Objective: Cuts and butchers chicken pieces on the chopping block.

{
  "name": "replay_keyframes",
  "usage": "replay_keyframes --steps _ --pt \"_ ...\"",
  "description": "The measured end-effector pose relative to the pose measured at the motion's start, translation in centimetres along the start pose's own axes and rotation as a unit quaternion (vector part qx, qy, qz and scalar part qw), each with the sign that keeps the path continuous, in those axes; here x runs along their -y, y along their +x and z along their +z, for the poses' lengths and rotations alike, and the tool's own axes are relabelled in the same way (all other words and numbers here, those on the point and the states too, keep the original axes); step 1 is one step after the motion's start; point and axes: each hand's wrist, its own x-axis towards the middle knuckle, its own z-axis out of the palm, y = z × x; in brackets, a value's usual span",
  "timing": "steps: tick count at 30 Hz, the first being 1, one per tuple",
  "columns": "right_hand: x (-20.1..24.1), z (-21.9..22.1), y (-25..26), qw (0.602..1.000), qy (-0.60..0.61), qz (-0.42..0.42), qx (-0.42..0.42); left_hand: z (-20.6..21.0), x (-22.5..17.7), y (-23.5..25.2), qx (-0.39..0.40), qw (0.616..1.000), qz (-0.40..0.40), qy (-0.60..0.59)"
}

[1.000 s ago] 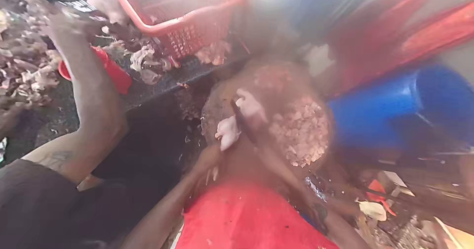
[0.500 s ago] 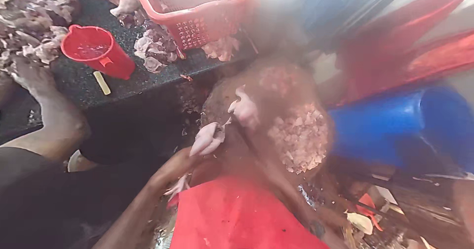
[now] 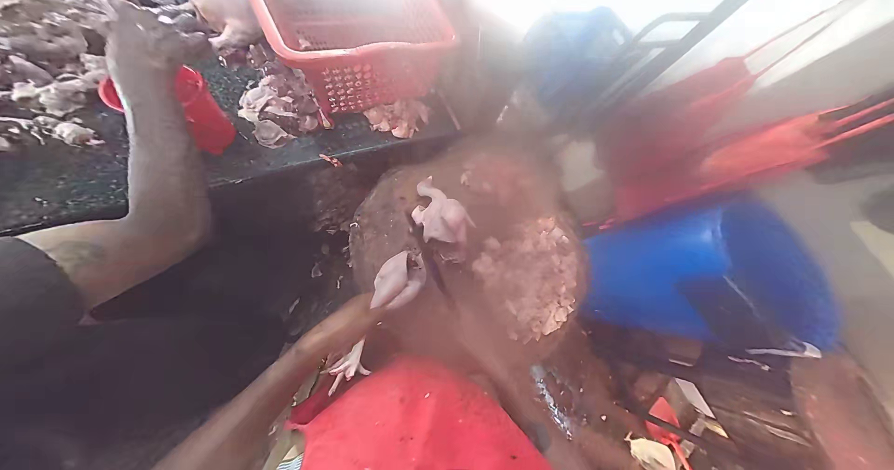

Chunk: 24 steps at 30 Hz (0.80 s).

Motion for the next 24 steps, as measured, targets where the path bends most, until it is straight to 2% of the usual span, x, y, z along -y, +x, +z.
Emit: replay_keyframes --steps 1,3,6,9,12,14,16,20,22,23,24 --pt "-1.5 0.6 0.6 0.999 -0.005 0.024 0.040 -0.3 0.2 -0.8 0.004 1.000 -0.002 -0.007" --pt "-4.1 1.3 0.8 0.997 0.000 0.045 0.061 -1.7 1.1 -2.5 0.008 1.000 -0.007 -0.011" --pt "-7.1 1.5 -0.7 0.997 0.060 0.056 0.014 -3.4 2.0 -5.4 0.009 1.000 -0.024 -0.017" --pt "-7.2 0.2 -1.1 0.995 0.060 0.054 -0.060 -1.9 0.4 -5.7 0.014 0.983 0.017 -0.185" --pt "-3.7 -2.4 -1.6 0.989 0.058 0.023 -0.134 1.8 -2.1 -3.4 0.126 0.911 0.091 -0.381" --pt "-0.8 -5.1 -3.0 0.978 0.072 -0.037 -0.192 3.9 -2.0 -1.2 0.152 0.903 0.087 -0.393" --pt "1.6 -7.3 -5.1 0.950 0.117 -0.154 -0.245 5.2 -0.8 0.7 0.116 0.921 0.047 -0.368" --pt "5.4 -8.9 -8.5 0.849 0.260 -0.400 -0.228 6.5 1.8 3.0 0.021 0.902 -0.057 -0.428" --pt "5.7 -7.0 -7.7 0.805 0.299 -0.461 -0.222 6.6 2.6 3.1 0.017 0.901 -0.067 -0.428" --pt "4.6 -5.3 -6.7 0.812 0.271 -0.460 -0.236 6.7 2.9 3.1 0.016 0.904 -0.068 -0.421" --pt "2.6 -3.3 -5.7 0.843 0.218 -0.423 -0.252 6.8 3.3 3.2 0.017 0.908 -0.067 -0.414"
